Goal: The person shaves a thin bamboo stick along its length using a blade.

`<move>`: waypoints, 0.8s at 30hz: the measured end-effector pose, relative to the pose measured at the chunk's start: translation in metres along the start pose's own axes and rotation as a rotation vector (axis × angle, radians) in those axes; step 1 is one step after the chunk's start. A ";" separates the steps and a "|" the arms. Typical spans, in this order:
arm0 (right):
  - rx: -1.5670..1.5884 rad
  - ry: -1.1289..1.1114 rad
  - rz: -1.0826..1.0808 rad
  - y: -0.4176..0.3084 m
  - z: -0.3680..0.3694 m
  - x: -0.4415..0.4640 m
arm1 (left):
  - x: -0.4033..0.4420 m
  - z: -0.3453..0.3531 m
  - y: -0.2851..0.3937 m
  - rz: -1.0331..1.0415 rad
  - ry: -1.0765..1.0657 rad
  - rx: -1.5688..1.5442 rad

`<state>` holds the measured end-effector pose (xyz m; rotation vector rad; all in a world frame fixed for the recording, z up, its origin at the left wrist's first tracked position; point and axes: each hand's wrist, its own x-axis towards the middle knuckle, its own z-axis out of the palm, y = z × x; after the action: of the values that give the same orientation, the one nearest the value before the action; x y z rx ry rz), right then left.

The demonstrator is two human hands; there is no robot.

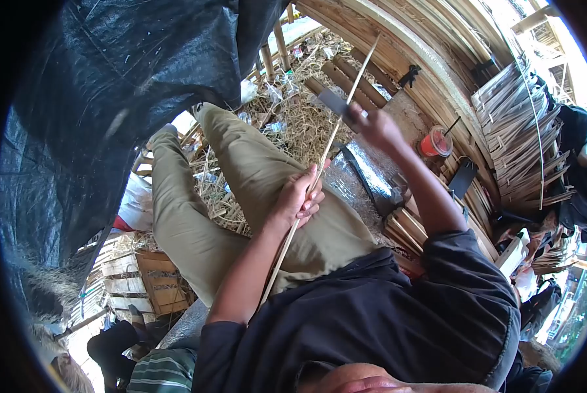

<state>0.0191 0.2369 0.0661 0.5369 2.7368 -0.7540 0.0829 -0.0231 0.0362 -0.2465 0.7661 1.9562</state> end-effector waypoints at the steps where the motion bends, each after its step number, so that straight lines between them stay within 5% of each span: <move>1: -0.012 0.126 0.082 -0.001 -0.008 0.015 | 0.002 0.000 0.000 0.002 -0.004 -0.041; 2: 0.155 0.139 0.151 0.005 -0.018 0.017 | 0.002 0.000 -0.002 0.001 -0.007 -0.083; 6: -0.045 0.049 -0.108 -0.009 0.007 -0.011 | 0.001 0.000 -0.002 0.006 0.009 0.003; 12: 0.085 0.105 0.141 0.016 -0.020 0.027 | -0.001 0.002 -0.003 -0.019 0.010 0.012; 15: -0.028 -0.018 -0.038 -0.001 0.016 -0.014 | -0.003 -0.004 0.002 0.002 -0.014 -0.004; 18: 0.016 -0.105 0.024 0.002 0.004 -0.009 | -0.001 -0.002 0.000 -0.014 0.011 -0.026; 19: 0.127 0.042 0.193 0.015 -0.006 0.018 | 0.002 0.000 0.002 -0.011 0.013 -0.005; 20: 0.032 0.177 0.047 0.029 -0.003 0.029 | 0.003 0.002 0.001 -0.009 0.017 0.005; 22: 0.060 -0.003 -0.022 0.001 0.010 -0.008 | 0.004 -0.001 0.003 -0.004 -0.005 -0.018; 24: 0.046 0.048 -0.018 -0.002 0.021 -0.021 | -0.004 -0.005 0.000 -0.030 -0.016 -0.047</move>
<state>0.0402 0.2181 0.0560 0.5482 2.7775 -0.8207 0.0840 -0.0288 0.0340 -0.2686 0.7027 1.9470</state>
